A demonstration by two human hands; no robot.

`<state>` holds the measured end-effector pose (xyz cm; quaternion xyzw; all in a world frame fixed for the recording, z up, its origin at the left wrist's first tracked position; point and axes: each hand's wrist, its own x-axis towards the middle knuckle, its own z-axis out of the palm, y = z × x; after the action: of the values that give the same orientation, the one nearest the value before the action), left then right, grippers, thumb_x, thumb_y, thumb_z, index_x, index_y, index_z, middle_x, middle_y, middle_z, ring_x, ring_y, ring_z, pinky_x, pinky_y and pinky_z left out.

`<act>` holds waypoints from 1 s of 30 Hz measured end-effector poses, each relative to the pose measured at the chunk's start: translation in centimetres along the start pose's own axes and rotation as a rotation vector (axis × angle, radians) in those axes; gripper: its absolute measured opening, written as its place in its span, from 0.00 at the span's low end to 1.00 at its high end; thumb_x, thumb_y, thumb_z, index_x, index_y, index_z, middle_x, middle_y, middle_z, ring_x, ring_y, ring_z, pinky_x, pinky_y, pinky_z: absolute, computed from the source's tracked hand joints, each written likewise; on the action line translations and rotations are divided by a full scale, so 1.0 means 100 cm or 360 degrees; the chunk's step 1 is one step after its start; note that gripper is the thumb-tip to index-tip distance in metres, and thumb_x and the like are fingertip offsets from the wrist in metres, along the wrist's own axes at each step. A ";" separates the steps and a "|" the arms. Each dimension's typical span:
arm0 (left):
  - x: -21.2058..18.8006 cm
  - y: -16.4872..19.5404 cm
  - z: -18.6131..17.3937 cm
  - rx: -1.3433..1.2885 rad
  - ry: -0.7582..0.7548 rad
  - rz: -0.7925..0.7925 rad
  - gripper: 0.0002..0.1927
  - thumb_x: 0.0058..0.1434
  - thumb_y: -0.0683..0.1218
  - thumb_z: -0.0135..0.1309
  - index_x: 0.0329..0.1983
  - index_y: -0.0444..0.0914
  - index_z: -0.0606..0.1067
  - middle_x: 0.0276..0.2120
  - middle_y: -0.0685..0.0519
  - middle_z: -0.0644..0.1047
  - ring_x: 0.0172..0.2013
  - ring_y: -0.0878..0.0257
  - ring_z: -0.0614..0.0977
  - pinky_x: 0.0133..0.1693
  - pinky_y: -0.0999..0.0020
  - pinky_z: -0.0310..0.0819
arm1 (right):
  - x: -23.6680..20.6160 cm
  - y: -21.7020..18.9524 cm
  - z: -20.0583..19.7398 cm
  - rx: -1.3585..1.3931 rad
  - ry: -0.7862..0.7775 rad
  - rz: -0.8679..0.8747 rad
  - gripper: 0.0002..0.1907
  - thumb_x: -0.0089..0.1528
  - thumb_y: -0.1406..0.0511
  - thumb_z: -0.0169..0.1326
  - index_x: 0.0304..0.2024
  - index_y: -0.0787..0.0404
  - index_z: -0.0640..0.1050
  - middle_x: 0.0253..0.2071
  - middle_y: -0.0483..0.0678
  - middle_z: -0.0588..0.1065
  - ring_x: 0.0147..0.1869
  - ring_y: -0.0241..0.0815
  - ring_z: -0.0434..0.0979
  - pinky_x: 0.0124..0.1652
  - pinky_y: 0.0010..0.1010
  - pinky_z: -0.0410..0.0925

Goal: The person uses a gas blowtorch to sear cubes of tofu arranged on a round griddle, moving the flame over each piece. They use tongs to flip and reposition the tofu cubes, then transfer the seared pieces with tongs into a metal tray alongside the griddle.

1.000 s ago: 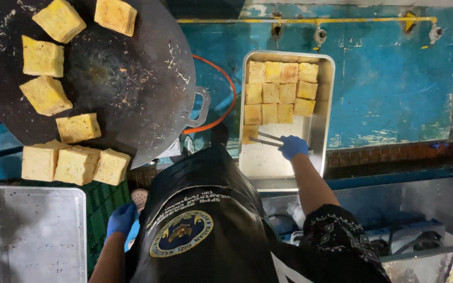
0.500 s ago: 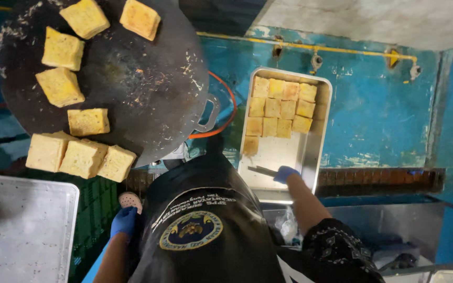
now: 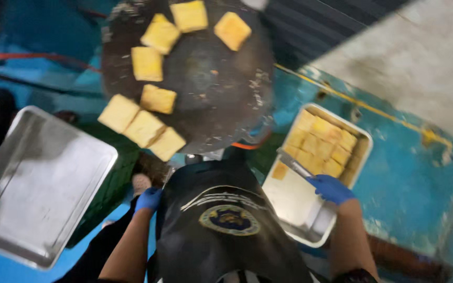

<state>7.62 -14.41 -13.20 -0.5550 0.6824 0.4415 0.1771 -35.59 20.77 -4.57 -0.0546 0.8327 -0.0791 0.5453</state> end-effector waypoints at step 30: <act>-0.004 -0.020 -0.055 -0.0707 0.0249 0.0145 0.26 0.63 0.59 0.49 0.56 0.38 0.78 0.55 0.39 0.79 0.56 0.44 0.79 0.58 0.55 0.71 | 0.037 -0.357 0.144 -0.0096 0.0001 -0.1302 0.18 0.66 0.53 0.53 0.46 0.60 0.80 0.28 0.49 0.76 0.30 0.40 0.74 0.34 0.35 0.69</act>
<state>10.96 -18.53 -10.72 -0.5814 0.6045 0.5441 -0.0227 -23.67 -16.00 -6.78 -0.3973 0.7444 -0.2649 0.4668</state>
